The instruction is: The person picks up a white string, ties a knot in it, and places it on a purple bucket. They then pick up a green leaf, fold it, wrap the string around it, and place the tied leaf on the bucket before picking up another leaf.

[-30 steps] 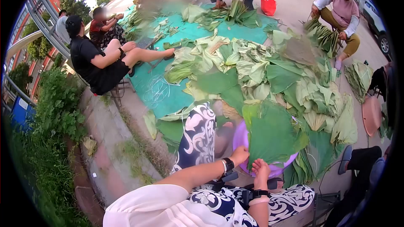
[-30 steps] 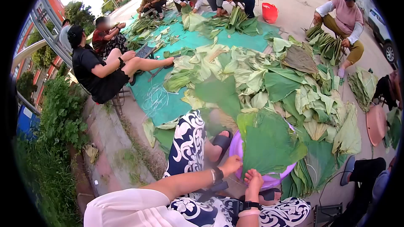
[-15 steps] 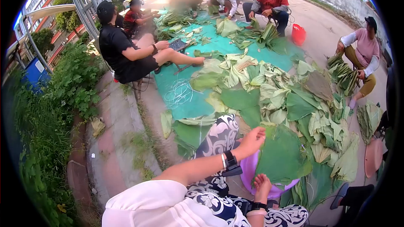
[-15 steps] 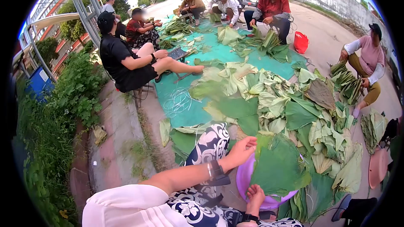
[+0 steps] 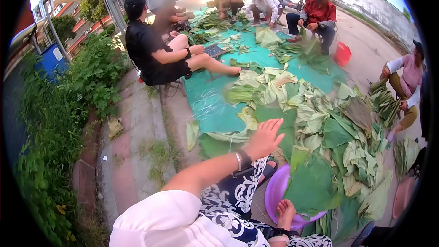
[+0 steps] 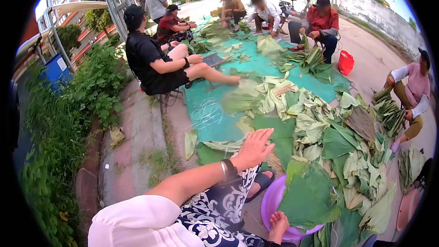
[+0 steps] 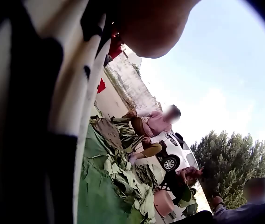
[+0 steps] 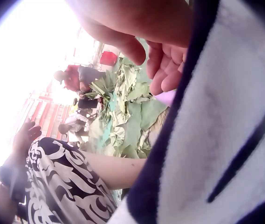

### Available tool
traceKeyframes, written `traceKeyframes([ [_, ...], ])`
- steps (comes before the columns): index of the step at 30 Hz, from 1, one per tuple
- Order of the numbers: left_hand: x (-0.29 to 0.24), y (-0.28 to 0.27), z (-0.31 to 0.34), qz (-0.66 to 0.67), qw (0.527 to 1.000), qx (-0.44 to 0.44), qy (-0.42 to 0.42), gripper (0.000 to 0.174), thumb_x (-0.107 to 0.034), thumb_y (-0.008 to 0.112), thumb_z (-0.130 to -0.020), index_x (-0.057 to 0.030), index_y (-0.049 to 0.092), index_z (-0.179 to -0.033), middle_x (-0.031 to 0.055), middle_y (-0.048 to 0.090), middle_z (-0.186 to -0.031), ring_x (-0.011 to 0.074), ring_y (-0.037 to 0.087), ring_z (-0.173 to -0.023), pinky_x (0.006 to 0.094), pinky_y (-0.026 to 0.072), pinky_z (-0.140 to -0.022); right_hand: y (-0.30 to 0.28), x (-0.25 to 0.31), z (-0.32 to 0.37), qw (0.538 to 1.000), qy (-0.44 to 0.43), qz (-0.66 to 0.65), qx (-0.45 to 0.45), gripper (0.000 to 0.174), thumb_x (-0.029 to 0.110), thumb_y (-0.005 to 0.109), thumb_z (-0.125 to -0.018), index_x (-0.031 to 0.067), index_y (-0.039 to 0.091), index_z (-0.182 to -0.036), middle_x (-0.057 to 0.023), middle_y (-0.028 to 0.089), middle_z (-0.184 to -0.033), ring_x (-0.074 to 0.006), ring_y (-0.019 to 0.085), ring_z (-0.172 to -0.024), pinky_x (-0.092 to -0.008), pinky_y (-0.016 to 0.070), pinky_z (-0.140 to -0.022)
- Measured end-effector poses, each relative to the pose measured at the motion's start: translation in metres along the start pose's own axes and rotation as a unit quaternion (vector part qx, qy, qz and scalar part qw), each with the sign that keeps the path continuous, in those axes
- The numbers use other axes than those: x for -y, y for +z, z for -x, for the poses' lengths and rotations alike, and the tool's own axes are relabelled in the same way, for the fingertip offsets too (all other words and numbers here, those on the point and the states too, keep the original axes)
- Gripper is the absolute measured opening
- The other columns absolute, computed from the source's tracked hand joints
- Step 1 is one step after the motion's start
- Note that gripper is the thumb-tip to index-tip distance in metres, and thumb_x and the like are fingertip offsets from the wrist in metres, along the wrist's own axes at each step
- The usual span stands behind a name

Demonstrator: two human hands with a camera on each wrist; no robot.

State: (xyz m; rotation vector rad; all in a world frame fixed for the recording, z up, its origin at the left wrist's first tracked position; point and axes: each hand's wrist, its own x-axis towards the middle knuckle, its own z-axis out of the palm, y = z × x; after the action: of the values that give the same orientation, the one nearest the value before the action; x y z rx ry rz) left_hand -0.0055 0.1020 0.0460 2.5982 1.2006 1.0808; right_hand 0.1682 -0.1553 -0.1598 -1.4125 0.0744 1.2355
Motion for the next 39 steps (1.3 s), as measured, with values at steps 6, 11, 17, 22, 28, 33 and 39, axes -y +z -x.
traceKeyframes([
  [6, 0.002, 0.009, -0.002, -0.02, 1.0, 0.008, -0.022, 0.049, -0.031, 0.052, -0.095, 0.0011, 0.046, -0.132, 0.0177, 0.056, -0.122, 0.0315, 0.051, -0.116, 0.0409, 0.0386, -0.098, 0.005, -0.002, -0.006, 1.0, -0.001, 0.024, 0.009, 0.027, 0.027, 0.055, -0.095, 0.0026, 0.061, -0.105, -0.0089, 0.068, -0.093, -0.0176, 0.064, -0.074, -0.0295, 0.0497, -0.062],
  [11, 0.001, 0.008, -0.002, -0.019, 0.999, 0.001, -0.034, 0.046, -0.031, 0.053, -0.095, 0.0014, 0.048, -0.127, 0.0173, 0.057, -0.117, 0.0301, 0.052, -0.113, 0.0398, 0.0413, -0.094, 0.009, -0.002, -0.005, 0.999, -0.002, 0.037, 0.009, 0.026, 0.027, 0.054, -0.095, 0.0035, 0.062, -0.103, -0.0081, 0.068, -0.091, -0.0167, 0.064, -0.072, -0.028, 0.0494, -0.059],
  [17, 0.005, 0.008, -0.001, -0.007, 0.999, -0.005, -0.043, 0.044, -0.03, 0.053, -0.094, 0.001, 0.05, -0.125, 0.0172, 0.057, -0.115, 0.0305, 0.053, -0.111, 0.0396, 0.042, -0.092, 0.014, -0.001, -0.005, 0.999, 0.003, 0.042, 0.006, 0.023, 0.026, 0.055, -0.095, 0.0052, 0.062, -0.101, -0.007, 0.068, -0.087, -0.0163, 0.064, -0.071, -0.0273, 0.0492, -0.057],
  [22, 0.006, 0.006, -0.001, 0.005, 0.999, -0.006, -0.053, 0.043, -0.03, 0.054, -0.094, 0.0009, 0.05, -0.124, 0.0173, 0.057, -0.114, 0.0309, 0.053, -0.11, 0.0399, 0.0422, -0.092, 0.02, 0.0, -0.003, 0.999, -0.003, 0.05, 0.015, 0.021, 0.025, 0.056, -0.092, 0.0051, 0.061, -0.098, -0.0081, 0.067, -0.086, -0.017, 0.063, -0.07, -0.0294, 0.0494, -0.058],
  [28, 0.006, 0.004, -0.001, 0.01, 0.998, -0.002, -0.06, 0.042, -0.028, 0.054, -0.093, 0.001, 0.05, -0.123, 0.0177, 0.058, -0.113, 0.0313, 0.053, -0.109, 0.0401, 0.0426, -0.092, 0.019, -0.004, -0.008, 0.998, -0.003, 0.061, 0.013, 0.021, 0.024, 0.056, -0.093, 0.0045, 0.062, -0.097, -0.0077, 0.068, -0.085, -0.0165, 0.064, -0.067, -0.0275, 0.0493, -0.056],
  [33, 0.006, 0.004, -0.001, 0.017, 0.998, -0.006, -0.055, 0.041, -0.028, 0.054, -0.093, 0.0012, 0.051, -0.122, 0.018, 0.058, -0.113, 0.0318, 0.053, -0.109, 0.0403, 0.0432, -0.091, 0.02, -0.004, -0.01, 0.997, 0.001, 0.075, 0.011, 0.022, 0.023, 0.055, -0.094, 0.0033, 0.063, -0.099, -0.0076, 0.068, -0.086, -0.0156, 0.064, -0.068, -0.0268, 0.0488, -0.056],
  [39, 0.006, 0.004, -0.001, 0.013, 0.999, -0.008, -0.051, 0.04, -0.027, 0.055, -0.092, 0.0015, 0.051, -0.12, 0.0186, 0.058, -0.111, 0.0327, 0.054, -0.108, 0.0409, 0.0441, -0.091, 0.022, -0.003, -0.008, 0.997, -0.005, 0.072, 0.013, 0.022, 0.023, 0.056, -0.093, 0.003, 0.064, -0.098, -0.0078, 0.068, -0.086, -0.0157, 0.064, -0.068, -0.0266, 0.0488, -0.055],
])
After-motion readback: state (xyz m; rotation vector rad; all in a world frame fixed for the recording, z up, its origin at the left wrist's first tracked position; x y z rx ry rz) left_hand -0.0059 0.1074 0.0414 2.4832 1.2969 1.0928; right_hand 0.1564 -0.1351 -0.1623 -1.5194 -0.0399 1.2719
